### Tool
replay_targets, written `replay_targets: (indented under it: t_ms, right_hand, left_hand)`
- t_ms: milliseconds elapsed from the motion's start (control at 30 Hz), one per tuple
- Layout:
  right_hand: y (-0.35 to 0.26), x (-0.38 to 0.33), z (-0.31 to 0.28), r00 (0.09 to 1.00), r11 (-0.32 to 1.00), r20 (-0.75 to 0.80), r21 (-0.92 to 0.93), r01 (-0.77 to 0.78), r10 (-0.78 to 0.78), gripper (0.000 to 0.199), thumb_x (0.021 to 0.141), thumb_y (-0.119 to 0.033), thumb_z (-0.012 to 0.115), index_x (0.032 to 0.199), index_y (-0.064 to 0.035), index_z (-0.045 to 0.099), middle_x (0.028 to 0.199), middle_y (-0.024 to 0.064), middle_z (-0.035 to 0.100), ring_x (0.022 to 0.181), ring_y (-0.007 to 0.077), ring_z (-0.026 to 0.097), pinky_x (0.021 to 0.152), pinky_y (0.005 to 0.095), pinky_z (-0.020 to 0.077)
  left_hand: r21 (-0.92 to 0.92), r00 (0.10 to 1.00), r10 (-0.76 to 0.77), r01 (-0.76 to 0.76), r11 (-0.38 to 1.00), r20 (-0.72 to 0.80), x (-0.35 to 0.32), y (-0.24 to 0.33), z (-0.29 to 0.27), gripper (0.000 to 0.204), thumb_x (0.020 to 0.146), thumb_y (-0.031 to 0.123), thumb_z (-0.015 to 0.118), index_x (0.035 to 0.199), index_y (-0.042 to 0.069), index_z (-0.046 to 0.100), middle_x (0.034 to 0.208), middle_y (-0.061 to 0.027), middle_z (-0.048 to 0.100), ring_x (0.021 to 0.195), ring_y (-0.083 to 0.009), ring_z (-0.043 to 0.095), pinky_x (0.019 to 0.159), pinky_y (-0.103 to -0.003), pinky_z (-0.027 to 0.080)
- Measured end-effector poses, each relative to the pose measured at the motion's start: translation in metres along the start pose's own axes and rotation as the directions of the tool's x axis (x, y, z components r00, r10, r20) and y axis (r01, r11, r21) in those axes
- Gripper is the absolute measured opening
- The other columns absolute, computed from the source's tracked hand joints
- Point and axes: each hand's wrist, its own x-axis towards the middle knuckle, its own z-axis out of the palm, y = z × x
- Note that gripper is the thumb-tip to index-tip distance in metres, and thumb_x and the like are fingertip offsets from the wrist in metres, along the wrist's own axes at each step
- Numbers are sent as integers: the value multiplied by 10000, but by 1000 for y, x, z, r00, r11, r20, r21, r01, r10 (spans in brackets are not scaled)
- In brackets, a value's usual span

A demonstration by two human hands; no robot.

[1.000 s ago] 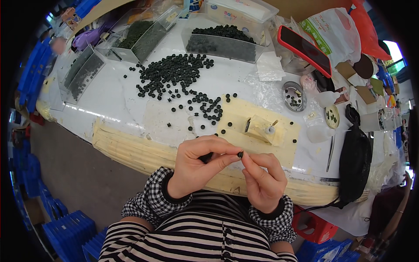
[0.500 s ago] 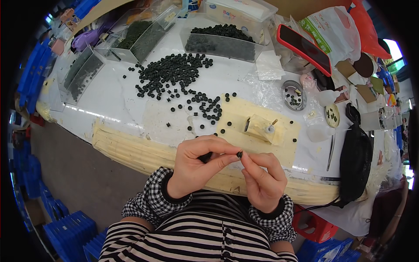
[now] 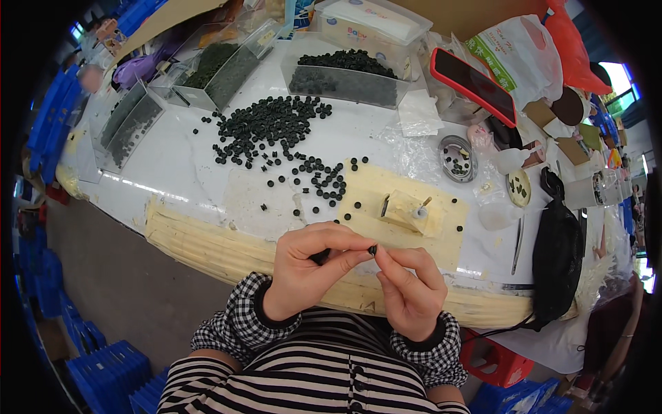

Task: Assembling small black components into a white plastic fixture.

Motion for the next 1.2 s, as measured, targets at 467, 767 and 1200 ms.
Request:
replay_targets:
  t_ms: [467, 767, 1200]
  right_hand:
    - [-1, -1, -3, 999, 1000, 39, -6, -8, 8, 338, 770, 64, 685, 1102, 6, 686, 941, 110, 638, 749, 218, 585, 650, 286, 464]
    - [-2, -3, -2, 998, 999, 34, 13, -44, 43, 328, 781, 67, 677, 1101, -1, 688, 930, 112, 639, 750, 214, 587, 654, 277, 466]
    - [-1, -1, -1, 1000, 1000, 13, 1, -8, 8, 352, 746, 63, 706, 1091, -3, 695, 939, 96, 645, 726, 211, 599, 618, 287, 480]
  left_hand:
    - [41, 1000, 25, -26, 999, 10, 1, 4, 1, 197, 803, -73, 685, 986, -9, 717, 804, -74, 673, 653, -81, 550, 585, -206, 426]
    - [81, 1000, -6, 6, 997, 6, -1, 8, 0, 189, 774, -100, 696, 944, -21, 711, 882, -122, 699, 792, -161, 659, 703, -250, 512]
    - [52, 999, 33, -34, 998, 11, 0, 4, 0, 193, 816, -63, 680, 996, -3, 716, 827, -82, 684, 703, -98, 600, 617, -206, 458]
